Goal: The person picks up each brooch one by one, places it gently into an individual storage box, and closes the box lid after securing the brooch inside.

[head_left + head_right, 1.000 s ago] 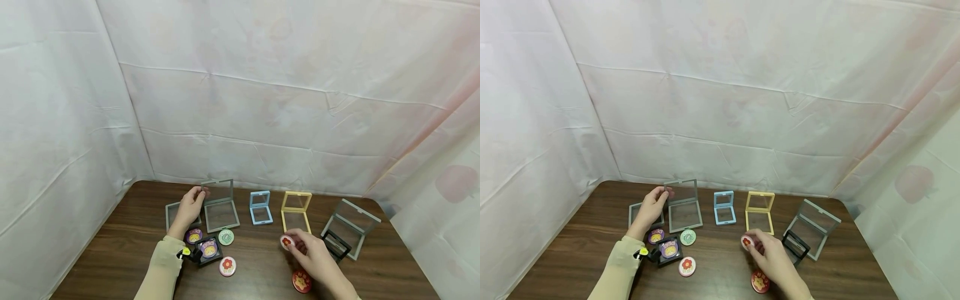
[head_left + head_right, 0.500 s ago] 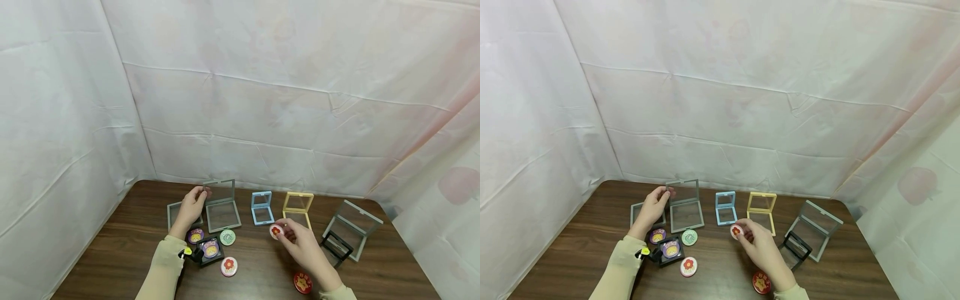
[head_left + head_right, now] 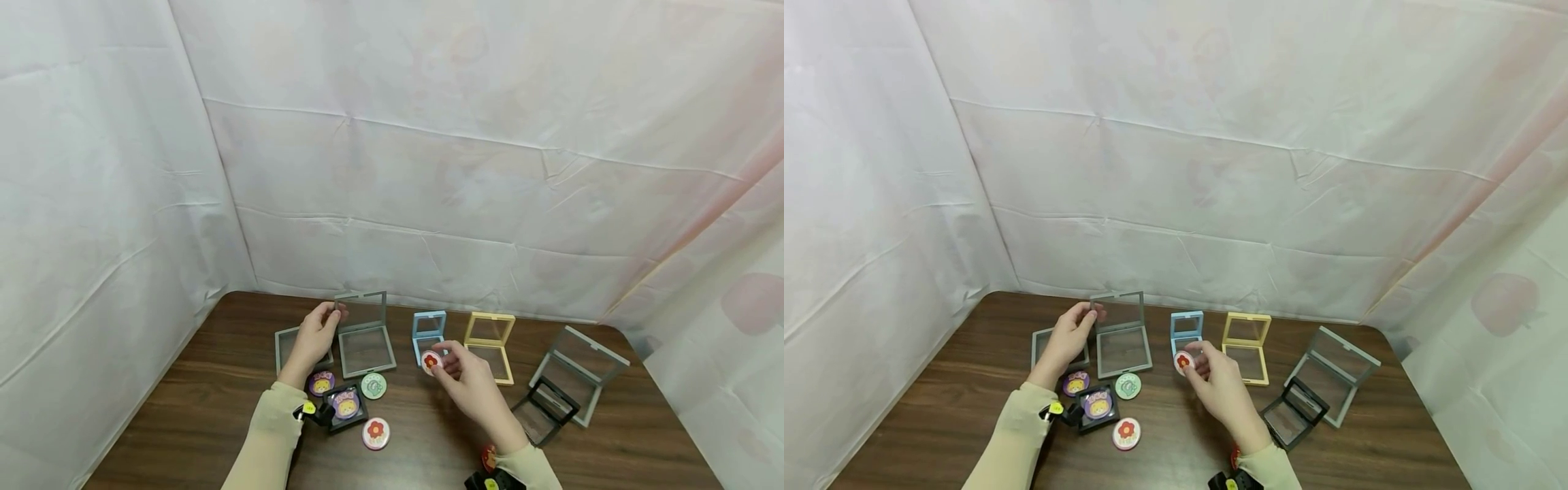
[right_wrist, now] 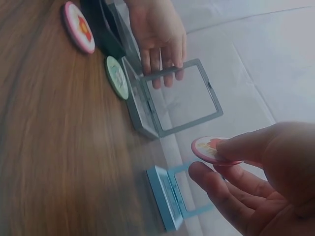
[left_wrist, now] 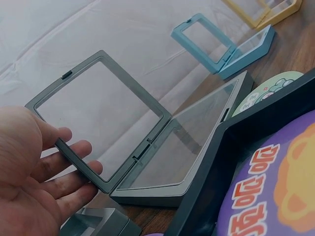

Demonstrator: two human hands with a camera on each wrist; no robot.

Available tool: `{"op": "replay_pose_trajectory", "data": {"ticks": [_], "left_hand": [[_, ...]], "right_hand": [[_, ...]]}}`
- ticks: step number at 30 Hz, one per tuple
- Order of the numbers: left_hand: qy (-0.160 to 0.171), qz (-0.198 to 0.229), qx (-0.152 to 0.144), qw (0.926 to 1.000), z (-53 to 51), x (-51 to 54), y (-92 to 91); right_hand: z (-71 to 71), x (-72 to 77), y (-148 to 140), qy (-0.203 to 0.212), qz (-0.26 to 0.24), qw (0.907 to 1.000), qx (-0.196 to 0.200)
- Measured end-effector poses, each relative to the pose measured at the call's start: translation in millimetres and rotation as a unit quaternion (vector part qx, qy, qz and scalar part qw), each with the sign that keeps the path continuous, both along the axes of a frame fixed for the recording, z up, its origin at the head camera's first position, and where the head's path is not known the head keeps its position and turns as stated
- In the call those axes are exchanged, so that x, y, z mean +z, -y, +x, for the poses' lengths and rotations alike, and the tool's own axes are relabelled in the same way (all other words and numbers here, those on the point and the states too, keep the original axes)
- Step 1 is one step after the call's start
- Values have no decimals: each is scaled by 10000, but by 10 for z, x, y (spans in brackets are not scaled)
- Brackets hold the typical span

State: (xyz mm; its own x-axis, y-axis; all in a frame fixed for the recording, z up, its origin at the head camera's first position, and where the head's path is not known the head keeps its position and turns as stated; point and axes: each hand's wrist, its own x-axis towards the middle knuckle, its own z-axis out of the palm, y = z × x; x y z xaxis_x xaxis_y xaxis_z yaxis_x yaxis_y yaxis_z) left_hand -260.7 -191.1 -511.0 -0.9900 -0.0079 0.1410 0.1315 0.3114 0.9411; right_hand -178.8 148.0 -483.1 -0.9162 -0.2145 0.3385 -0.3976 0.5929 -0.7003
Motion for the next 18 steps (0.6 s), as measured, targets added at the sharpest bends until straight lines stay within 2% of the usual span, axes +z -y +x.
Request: {"op": "replay_pose_trajectory", "data": {"ticks": [6,11,18], "left_hand": [[37,62,-45,10000,8,4,-38],[19,76,-93,9999,22,19,-54],[43,68,-126,9999,30,28,-58]], "right_hand": [[-96,-41,142,-10,-156,9999,9],[-173,-46,288,222,-324,9992,5],[-275,-32,510,245,-496,9983,170]]}}
